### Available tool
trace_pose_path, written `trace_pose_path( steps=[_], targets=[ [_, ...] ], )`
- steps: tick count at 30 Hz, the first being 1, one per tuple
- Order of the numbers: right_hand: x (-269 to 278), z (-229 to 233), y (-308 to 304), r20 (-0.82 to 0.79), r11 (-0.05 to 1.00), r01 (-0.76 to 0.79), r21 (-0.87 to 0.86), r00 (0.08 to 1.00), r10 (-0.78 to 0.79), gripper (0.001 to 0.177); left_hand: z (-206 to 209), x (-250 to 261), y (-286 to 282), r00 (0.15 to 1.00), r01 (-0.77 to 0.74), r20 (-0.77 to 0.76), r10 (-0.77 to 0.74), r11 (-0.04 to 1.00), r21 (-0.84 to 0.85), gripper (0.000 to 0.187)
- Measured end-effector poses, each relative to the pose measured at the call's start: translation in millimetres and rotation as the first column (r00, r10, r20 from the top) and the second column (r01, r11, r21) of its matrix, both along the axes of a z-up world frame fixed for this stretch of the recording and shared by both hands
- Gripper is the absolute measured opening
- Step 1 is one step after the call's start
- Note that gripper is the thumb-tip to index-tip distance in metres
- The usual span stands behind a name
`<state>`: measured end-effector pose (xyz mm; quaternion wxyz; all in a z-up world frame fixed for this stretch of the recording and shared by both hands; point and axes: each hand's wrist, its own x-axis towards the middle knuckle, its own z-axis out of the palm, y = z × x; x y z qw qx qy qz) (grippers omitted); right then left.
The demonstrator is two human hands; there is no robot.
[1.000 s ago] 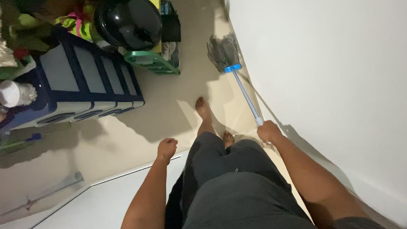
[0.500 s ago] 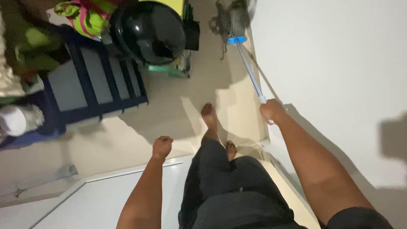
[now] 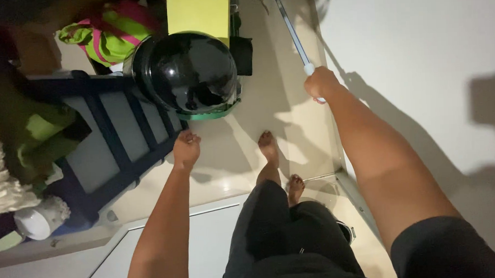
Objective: Mopping the floor by dipping the mop in a bucket, wringing it by hand, and wiping the floor surface.
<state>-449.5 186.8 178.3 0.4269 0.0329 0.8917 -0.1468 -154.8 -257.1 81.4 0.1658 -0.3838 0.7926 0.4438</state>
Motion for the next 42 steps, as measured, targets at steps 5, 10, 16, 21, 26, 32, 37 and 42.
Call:
trace_pose_path(
  steps=[5,10,16,21,26,32,37,42],
  targets=[
    [18.0,-74.4,29.9,0.083,0.938,-0.333,0.094,0.942,0.326,0.060,-43.4,-21.3,9.4,0.972,-0.220,-0.051,0.230,0.964,0.150,0.064],
    [97.2,-120.2,120.8,0.123,0.999,-0.025,0.037,0.992,0.021,0.073,-50.2,-27.7,11.6,0.982,-0.009,0.185,0.034,0.991,-0.136,0.066],
    [153.6,-70.5,172.6,0.216,0.895,-0.420,0.152,0.897,0.385,0.069,43.0,-68.0,35.6,0.998,0.056,0.031,-0.047,0.910,-0.410,0.050],
    [135.5,15.1,116.4,0.221,0.976,0.007,0.216,0.974,-0.056,0.049,7.6,-64.8,12.7,0.936,0.326,0.069,-0.345,0.776,-0.540,0.062],
    [98.9,61.6,79.9,0.221,0.931,0.212,0.297,0.933,-0.283,0.040,-15.4,-68.1,1.7,0.895,0.425,0.055,-0.442,0.812,-0.401,0.058],
    [88.0,35.4,94.4,0.201,0.938,0.289,0.191,0.924,-0.326,0.031,-10.5,-69.5,16.5,0.900,0.415,0.063,-0.432,0.802,-0.430,0.066],
    [76.0,74.2,52.0,0.206,0.954,0.142,0.265,0.958,-0.200,0.040,-13.9,-68.4,31.1,0.854,0.519,0.225,-0.469,0.749,-0.411,0.060],
    [56.2,28.6,78.3,0.187,0.961,0.075,0.265,0.974,-0.128,0.050,14.8,-69.9,12.7,0.853,0.519,0.258,-0.454,0.682,-0.515,0.061]
  ],
)
